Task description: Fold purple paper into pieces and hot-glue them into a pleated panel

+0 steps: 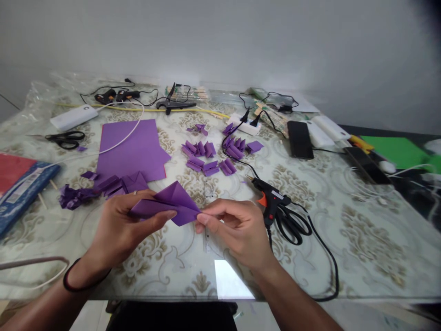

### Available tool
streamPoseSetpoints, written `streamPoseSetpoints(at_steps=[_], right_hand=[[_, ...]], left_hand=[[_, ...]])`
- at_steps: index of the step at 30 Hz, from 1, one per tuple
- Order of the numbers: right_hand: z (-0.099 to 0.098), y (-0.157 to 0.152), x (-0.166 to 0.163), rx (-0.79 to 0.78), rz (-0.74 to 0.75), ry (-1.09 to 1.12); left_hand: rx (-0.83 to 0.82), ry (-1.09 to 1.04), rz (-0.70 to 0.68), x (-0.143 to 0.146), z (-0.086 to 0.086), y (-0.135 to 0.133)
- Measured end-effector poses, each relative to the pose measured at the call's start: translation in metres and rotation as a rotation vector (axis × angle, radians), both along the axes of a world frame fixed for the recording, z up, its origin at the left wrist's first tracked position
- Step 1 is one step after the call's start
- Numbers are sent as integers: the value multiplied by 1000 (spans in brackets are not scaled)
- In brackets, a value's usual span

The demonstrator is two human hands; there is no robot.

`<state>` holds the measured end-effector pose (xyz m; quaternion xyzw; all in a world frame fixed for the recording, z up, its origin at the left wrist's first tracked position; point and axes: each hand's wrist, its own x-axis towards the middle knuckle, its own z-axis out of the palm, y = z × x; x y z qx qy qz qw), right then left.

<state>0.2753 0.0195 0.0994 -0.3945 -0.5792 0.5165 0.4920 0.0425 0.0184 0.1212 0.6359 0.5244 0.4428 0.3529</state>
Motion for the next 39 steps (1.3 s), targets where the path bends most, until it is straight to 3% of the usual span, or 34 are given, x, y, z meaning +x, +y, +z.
streamPoseSetpoints(at_steps=[6, 12, 16, 22, 28, 34, 39], right_hand=[[-2, 1, 4, -61, 55, 62], [1, 2, 3, -10, 34, 25], [2, 1, 0, 56, -22, -71], [0, 1, -3, 31, -13, -102], [4, 2, -3, 73, 25, -205], [1, 3, 0, -31, 31, -124], [0, 2, -2, -80, 58, -179]], left_hand=[[-33, 17, 65, -5, -8, -1], [18, 107, 101, -4, -7, -3], [12, 102, 77, -1, -4, -2], [-16, 82, 90, 0, -5, -2], [-85, 27, -5, 2, -6, 0], [-91, -55, 39, -1, -6, 3], [-76, -3, 10, 1, -5, 2]])
